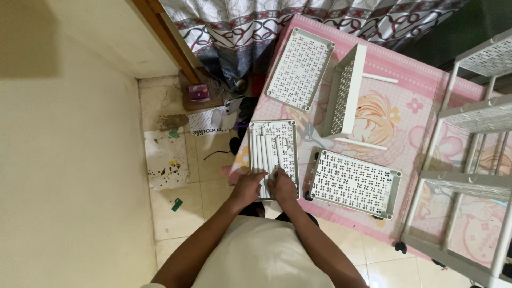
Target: The person assembles a white plastic rolling cart by attaching black caster wheels to a perforated base, inserting white support rods into the frame, and placing a perforated shelf tray onto the frame. The cart is built on a pink patterned mat in a room with a curtain and tiled floor.
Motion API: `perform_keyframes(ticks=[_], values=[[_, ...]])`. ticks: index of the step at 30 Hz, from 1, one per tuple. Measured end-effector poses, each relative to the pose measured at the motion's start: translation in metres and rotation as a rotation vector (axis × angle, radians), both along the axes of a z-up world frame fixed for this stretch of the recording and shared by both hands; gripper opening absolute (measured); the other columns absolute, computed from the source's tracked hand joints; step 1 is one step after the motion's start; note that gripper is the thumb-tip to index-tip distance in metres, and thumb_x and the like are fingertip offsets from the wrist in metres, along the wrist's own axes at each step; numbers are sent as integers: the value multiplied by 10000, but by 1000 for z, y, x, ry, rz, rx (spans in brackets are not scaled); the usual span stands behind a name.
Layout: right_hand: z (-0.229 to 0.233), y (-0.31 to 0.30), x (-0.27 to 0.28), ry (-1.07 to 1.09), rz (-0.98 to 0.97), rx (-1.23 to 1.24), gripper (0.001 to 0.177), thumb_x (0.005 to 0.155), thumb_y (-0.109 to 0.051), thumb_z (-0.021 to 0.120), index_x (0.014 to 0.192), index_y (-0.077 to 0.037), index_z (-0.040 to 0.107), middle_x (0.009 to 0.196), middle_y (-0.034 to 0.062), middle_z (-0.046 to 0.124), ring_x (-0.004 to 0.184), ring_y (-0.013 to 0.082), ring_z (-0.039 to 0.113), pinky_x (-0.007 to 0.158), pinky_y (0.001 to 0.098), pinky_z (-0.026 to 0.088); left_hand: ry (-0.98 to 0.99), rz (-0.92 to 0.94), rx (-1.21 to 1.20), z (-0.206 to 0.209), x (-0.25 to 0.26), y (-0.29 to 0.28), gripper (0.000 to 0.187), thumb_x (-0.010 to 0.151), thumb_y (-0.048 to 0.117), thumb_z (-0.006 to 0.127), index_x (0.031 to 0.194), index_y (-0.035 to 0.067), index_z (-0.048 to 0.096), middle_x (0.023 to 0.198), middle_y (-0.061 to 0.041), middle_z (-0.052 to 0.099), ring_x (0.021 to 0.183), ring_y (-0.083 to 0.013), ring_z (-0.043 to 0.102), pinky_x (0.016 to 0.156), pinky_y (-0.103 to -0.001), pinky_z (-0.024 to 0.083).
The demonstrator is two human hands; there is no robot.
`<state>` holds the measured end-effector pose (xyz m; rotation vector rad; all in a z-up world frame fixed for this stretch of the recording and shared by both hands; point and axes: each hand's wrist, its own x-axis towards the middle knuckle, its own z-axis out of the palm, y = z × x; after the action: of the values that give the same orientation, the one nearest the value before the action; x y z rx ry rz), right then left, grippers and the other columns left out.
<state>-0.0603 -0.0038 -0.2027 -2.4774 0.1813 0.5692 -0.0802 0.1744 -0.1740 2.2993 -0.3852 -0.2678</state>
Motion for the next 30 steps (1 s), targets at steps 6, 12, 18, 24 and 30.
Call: perform_keyframes(ticks=[6, 12, 18, 24, 30], values=[[-5, 0, 2, 1, 32, 17, 427, 799, -273, 784, 1096, -16, 617, 903, 228, 735, 871, 403, 723, 784, 488, 572, 80, 22, 82, 2, 0, -6, 537, 806, -39, 646, 1337, 38, 609, 1232, -170, 689, 1135, -371, 588, 936, -518, 453], [33, -15, 2, -64, 93, 182, 333, 757, -231, 774, 964, 5, 662, 814, 245, 721, 811, 398, 726, 764, 455, 577, -238, 116, 60, 18, 8, -14, 603, 820, -83, 617, 1377, 145, 668, 1511, -254, 420, 1317, -448, 490, 1067, -485, 420], [105, -58, 1, -63, 218, 281, 277, 788, -187, 726, 995, -16, 662, 818, 197, 715, 747, 366, 737, 715, 433, 590, -361, 226, 331, 53, 33, -31, 357, 806, 70, 748, 1145, 184, 763, 1522, -145, 451, 1365, -429, 416, 1116, -593, 328], [159, -114, 9, -201, 280, 99, 274, 795, -118, 733, 1048, -37, 664, 973, 210, 689, 852, 399, 694, 762, 452, 561, -322, 204, 232, 69, 42, -69, 280, 816, 209, 788, 1095, 185, 780, 1227, -66, 631, 1238, -346, 520, 1092, -587, 345], [161, -152, 32, -323, 394, 69, 303, 869, -78, 686, 1169, -117, 708, 1012, 138, 719, 889, 368, 699, 770, 453, 560, -256, 113, 23, 80, 31, -146, 381, 862, 143, 754, 1238, 100, 713, 1181, -89, 684, 1082, -330, 561, 977, -495, 406]])
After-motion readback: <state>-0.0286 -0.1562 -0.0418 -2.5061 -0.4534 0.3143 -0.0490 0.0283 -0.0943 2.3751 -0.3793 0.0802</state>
